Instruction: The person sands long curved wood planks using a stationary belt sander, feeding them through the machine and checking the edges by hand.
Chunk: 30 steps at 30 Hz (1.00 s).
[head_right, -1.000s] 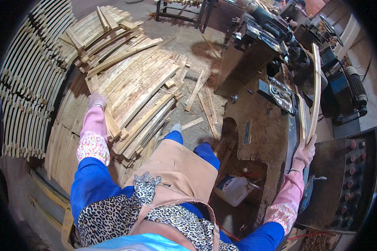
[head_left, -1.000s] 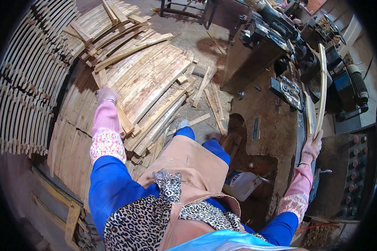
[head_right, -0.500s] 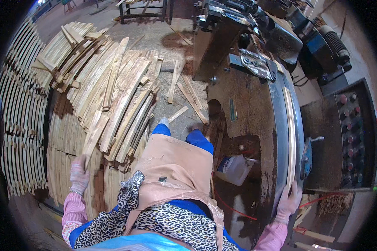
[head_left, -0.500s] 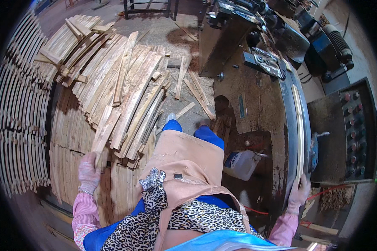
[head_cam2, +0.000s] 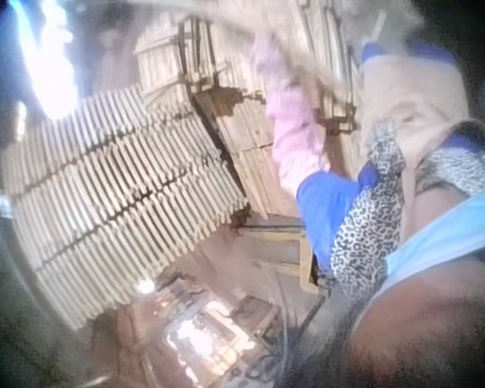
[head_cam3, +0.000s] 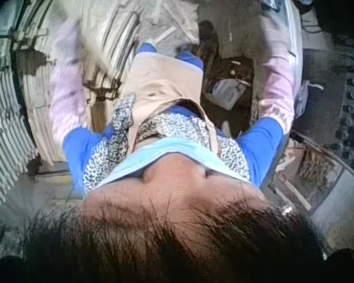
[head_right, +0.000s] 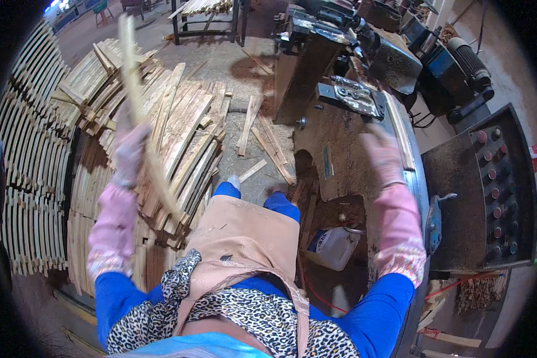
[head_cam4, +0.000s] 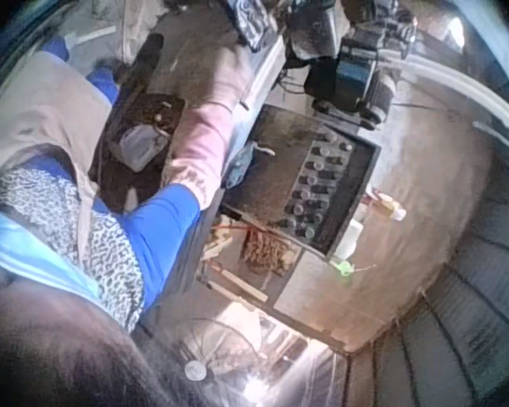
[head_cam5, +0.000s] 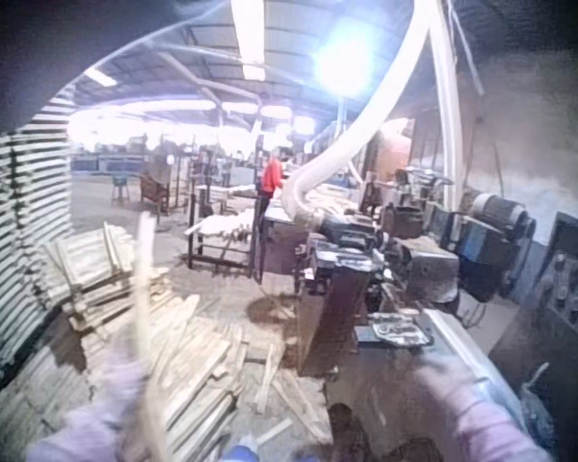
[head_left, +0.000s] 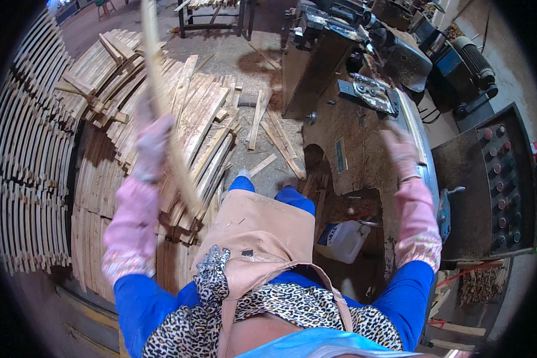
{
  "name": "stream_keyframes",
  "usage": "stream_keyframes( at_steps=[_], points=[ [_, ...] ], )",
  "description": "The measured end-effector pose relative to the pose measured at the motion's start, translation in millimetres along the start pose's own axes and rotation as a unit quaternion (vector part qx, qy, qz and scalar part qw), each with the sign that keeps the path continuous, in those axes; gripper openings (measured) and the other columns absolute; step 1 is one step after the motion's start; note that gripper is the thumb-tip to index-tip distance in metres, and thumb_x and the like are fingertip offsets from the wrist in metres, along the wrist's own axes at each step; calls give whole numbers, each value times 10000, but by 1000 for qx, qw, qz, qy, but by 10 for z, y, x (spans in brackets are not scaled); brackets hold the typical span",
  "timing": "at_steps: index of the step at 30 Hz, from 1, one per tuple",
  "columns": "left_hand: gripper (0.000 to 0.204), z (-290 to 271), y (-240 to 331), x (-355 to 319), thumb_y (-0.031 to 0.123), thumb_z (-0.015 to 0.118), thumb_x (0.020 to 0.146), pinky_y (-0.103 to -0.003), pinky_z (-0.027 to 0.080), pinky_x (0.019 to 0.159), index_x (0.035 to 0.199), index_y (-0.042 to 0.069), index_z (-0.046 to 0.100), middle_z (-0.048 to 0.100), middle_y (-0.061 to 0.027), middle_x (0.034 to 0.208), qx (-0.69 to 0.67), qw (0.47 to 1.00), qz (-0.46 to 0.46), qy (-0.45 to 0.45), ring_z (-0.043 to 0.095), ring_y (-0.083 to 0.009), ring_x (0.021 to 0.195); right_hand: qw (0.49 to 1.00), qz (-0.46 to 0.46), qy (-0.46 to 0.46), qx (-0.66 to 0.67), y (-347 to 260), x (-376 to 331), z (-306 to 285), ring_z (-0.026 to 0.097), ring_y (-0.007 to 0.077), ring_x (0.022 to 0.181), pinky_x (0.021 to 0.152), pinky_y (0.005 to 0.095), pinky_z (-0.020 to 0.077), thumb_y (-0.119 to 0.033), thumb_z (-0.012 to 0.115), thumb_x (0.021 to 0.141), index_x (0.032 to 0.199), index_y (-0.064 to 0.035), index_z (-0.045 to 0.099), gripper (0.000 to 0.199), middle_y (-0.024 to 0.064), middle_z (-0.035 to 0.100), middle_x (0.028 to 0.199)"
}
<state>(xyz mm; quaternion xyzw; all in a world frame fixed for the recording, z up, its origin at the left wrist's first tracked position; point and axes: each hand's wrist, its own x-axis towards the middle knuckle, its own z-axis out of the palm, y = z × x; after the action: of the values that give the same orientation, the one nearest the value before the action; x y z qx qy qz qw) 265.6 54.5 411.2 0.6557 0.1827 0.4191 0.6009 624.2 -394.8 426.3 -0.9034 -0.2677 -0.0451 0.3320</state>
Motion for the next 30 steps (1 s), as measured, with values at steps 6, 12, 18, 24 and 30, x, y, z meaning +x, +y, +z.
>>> stream_keyframes(
  at_steps=[6,12,18,24,30],
  points=[
    [384,2440,-174,299,136,683,915,-327,545,818,1269,48,564,645,-76,965,-491,844,-217,-24,659,-201,835,931,41,-244,269,-1683,-1163,541,455,214,1406,1171,322,358,-193,806,879,1624,-53,250,940,178,452,1558],
    [616,3422,-270,-197,198,696,968,-362,533,940,1480,-17,430,618,-116,1228,-416,819,-262,-295,629,-203,1035,990,125,21,64,-634,-2149,-637,407,280,1467,1206,359,330,-134,695,920,1589,8,302,789,208,407,1590],
    [547,2390,-1934,-336,252,702,934,-330,534,790,1418,45,551,675,-66,1150,-65,936,-262,-226,627,-149,895,944,134,115,-278,307,-3343,-1178,622,381,1058,983,459,485,-199,716,877,1522,-67,471,703,226,668,1142],
    [555,1791,-1936,-436,296,704,919,-330,525,816,1401,48,583,696,-94,1181,-13,922,-328,-206,648,-191,953,931,-5,257,-260,848,-1479,-763,632,395,1106,978,489,491,-288,687,931,1516,-146,494,632,221,670,1198],
    [538,1634,-1779,24,332,711,887,-392,497,1028,1322,27,627,675,-208,1281,235,934,-172,-209,647,-343,1180,885,118,170,-417,895,129,-375,650,404,1060,877,537,526,-436,623,949,1526,-261,424,635,192,672,1159]
  ],
)
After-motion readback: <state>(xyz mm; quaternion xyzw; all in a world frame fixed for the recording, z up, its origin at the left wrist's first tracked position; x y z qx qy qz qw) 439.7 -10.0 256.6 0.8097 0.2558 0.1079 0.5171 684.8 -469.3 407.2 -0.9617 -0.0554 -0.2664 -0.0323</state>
